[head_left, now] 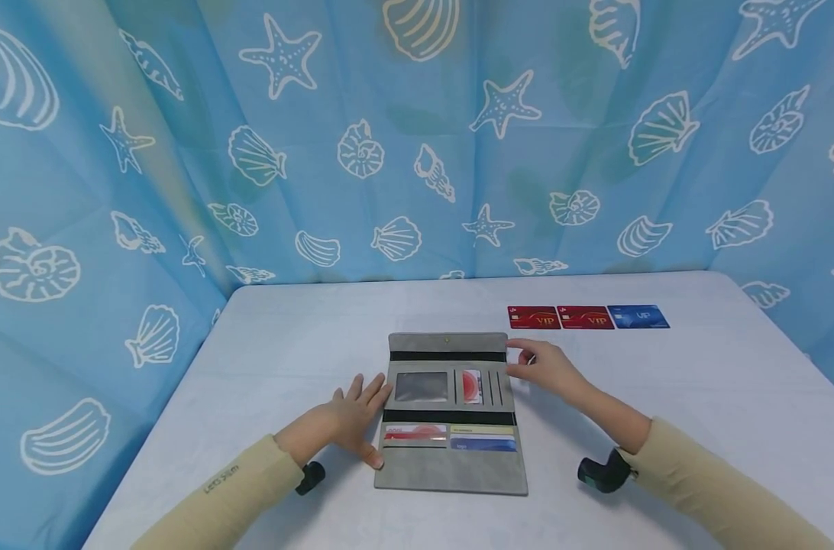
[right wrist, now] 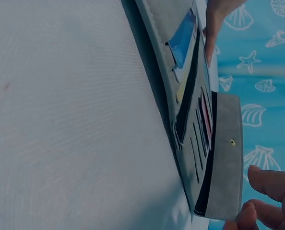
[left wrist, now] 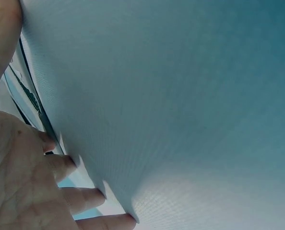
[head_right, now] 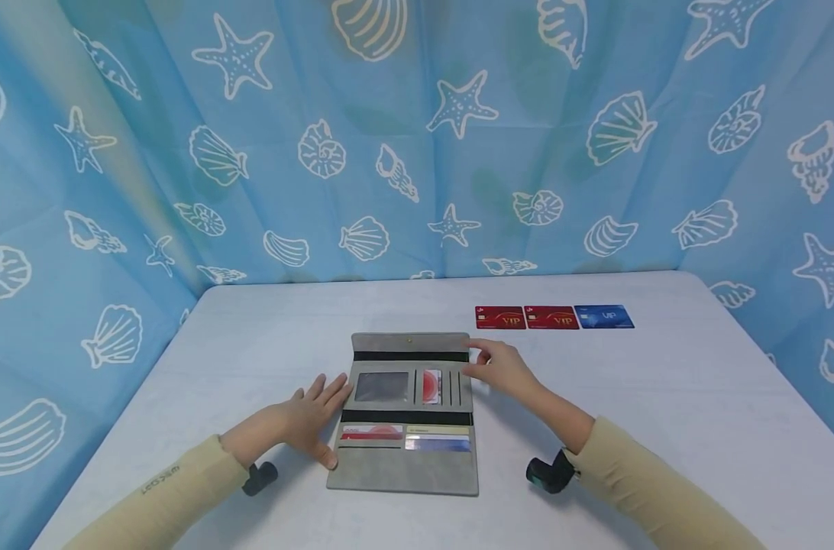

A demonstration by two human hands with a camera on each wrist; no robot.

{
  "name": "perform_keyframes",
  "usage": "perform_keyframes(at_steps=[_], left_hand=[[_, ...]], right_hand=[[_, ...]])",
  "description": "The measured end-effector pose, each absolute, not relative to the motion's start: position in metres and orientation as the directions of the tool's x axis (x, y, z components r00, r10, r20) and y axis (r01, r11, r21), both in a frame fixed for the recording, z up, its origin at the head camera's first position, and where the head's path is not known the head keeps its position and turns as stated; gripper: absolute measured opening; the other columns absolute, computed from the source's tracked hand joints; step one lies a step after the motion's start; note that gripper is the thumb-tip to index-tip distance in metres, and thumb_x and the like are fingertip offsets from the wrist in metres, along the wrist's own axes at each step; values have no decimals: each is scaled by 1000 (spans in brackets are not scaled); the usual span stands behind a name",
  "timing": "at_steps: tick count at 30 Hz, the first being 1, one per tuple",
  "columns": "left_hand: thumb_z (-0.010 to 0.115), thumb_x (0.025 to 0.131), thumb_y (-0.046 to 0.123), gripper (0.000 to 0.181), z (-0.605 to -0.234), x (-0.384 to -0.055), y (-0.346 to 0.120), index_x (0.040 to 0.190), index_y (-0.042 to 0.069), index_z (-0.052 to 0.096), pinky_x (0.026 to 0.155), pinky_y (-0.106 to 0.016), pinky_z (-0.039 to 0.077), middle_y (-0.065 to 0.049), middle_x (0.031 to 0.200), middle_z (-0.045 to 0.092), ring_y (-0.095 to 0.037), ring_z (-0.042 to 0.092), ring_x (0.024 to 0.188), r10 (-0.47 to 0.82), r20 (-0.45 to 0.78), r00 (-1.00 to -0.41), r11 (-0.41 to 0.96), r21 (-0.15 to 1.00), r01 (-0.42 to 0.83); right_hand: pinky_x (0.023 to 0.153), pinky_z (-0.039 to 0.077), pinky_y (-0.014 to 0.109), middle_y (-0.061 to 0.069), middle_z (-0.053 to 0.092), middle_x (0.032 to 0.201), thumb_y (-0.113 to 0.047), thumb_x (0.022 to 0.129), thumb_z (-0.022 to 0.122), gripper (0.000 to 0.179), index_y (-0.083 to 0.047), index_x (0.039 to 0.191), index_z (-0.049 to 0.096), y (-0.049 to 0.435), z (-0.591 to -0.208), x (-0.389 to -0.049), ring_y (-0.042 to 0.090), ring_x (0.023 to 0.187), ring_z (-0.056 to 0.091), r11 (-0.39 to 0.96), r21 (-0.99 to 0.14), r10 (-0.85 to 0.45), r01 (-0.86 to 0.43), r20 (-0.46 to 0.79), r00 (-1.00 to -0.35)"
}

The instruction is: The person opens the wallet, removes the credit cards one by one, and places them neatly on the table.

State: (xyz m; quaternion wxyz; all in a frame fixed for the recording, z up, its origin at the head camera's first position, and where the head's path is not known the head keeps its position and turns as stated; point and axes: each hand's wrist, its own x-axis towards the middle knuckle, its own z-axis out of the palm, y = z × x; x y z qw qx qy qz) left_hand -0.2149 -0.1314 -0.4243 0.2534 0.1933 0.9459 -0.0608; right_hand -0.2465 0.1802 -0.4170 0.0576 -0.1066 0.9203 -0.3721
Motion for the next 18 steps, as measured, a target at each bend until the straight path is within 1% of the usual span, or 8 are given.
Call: perform_keyframes(at_steps=[3, 9, 12, 18], left_hand=[[71, 60, 64, 118, -424, -215, -132, 147, 14, 9, 107, -57, 18, -6, 154, 3, -36, 4, 139, 334, -501, -799, 916, -27, 400], [70, 60, 65, 118, -423, -214, -131, 147, 14, 9, 106, -57, 19, -6, 154, 4, -36, 5, 139, 327, -505, -799, 917, -36, 398], [70, 60, 65, 118, -423, -214, -131, 147, 14, 9, 106, -57, 19, -6, 154, 4, -36, 5, 139, 325, -505, -800, 918, -35, 396], [70, 59, 65, 118, -423, -214, -130, 147, 14, 10, 106, -57, 19, -6, 154, 4, -36, 5, 139, 330, -499, -801, 917, -32, 398]], right_hand=[[54, 40, 23, 4, 50, 72, -15, 82, 68, 51, 3, 127, 50, 174, -420, -248, 15, 65, 44, 711, -676, -291, -195, -30, -956], [53, 40, 21, 2, 51, 67, -14, 81, 70, 49, 1, 125, 53, 158, -425, -247, 13, 61, 44, 730, -640, -372, -242, -74, -925], [51, 38, 21, 1, 50, 65, -15, 80, 71, 49, 0, 124, 55, 150, -426, -245, 13, 60, 43, 738, -631, -384, -238, -104, -918], [50, 35, 21, 0, 50, 63, -15, 77, 72, 56, -2, 128, 52, 144, -434, -245, 13, 58, 43, 767, -606, -377, -214, -155, -913]])
